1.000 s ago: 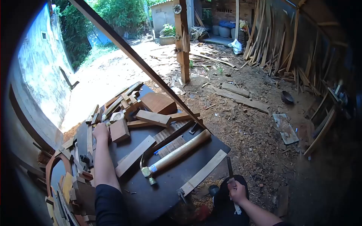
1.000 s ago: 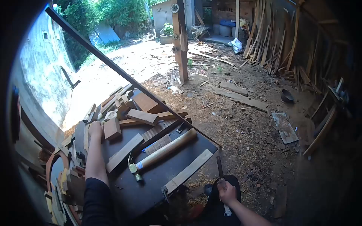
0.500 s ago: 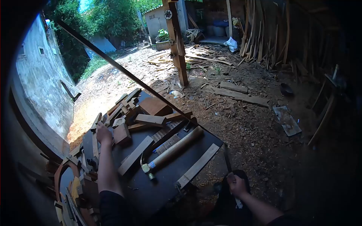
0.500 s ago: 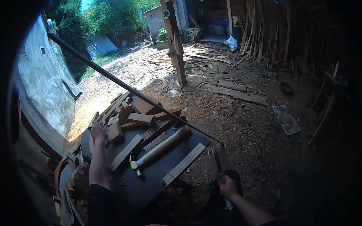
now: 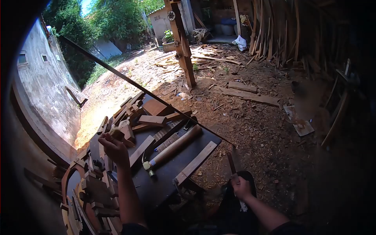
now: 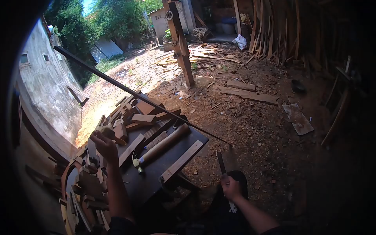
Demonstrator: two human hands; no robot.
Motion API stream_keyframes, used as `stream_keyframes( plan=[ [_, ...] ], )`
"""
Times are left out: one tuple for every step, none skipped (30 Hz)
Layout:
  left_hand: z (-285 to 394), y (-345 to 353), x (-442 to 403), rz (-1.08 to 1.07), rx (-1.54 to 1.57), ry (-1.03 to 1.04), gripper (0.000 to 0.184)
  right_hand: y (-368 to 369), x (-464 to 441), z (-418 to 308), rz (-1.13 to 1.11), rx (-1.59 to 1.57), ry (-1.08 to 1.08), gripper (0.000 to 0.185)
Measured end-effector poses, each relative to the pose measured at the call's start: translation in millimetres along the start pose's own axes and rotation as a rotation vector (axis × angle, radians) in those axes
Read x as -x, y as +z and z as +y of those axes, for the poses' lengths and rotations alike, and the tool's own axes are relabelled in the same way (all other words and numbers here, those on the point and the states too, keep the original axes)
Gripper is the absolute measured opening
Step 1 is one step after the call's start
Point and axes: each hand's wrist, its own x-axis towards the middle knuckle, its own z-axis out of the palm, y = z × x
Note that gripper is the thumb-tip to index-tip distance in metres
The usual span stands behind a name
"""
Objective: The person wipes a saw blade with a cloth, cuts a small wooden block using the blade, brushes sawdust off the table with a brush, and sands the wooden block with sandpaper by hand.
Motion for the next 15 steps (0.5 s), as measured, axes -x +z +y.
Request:
stream_keyframes(
  plan=[
    [15.7,-6.9,2.8,0.017,0.064,-0.024,0.016,-0.1,0.1,2.2,0.007,0.003,-0.006,0.037],
    [36.4,-14.6,11.8,-0.028,0.133,-0.058,0.017,0.5,1.4,4.4,0.013,0.005,-0.012,0.037],
    [46.9,-16.7,20.3,-0.015,0.088,0.079,0.017,0.1,3.1,3.8,0.007,-0.005,-0.001,0.037],
    [66.0,-22.9,29.7,-0.074,0.147,0.053,0.018,-0.6,3.5,2.3,0.002,-0.014,0.009,0.037],
    [82.4,-28.1,37.5,-0.132,0.210,0.026,0.019,-1.7,3.7,0.5,0.002,-0.022,0.017,0.037],
    [87.4,-29.4,43.7,-0.140,0.258,0.018,0.021,-2.4,4.6,-0.2,-0.001,-0.022,0.009,0.036],
    [90.1,-31.2,49.3,-0.147,0.306,0.009,0.022,-2.8,5.3,-1.1,-0.003,-0.022,0.000,0.036],
    [92.7,-33.2,54.8,-0.155,0.353,0.000,0.024,-3.5,5.9,-2.0,-0.007,-0.022,-0.008,0.035],
    [97.3,-37.5,59.6,-0.146,0.343,0.033,0.023,-4.7,6.1,-3.1,-0.009,-0.008,-0.003,0.035],
    [103.6,-44.5,62.2,-0.136,0.333,0.067,0.023,-5.5,6.4,-4.6,-0.010,0.004,0.001,0.035],
    [110.4,-51.1,62.9,-0.128,0.321,0.102,0.022,-5.5,6.9,-6.2,-0.013,0.015,0.007,0.034],
    [117.7,-57.2,62.4,-0.159,0.389,0.113,0.031,-5.4,7.2,-7.5,-0.013,0.014,0.012,0.035],
    [123.6,-63.3,63.1,-0.196,0.451,0.115,0.032,-5.4,7.2,-8.8,-0.015,0.014,0.018,0.035],
    [128.2,-69.5,64.6,-0.232,0.512,0.117,0.034,-5.5,6.7,-9.5,-0.017,0.015,0.022,0.035],
    [129.0,-73.5,67.0,-0.267,0.574,0.119,0.035,-3.7,6.2,-7.0,-0.014,0.012,0.009,0.035]
  ],
)
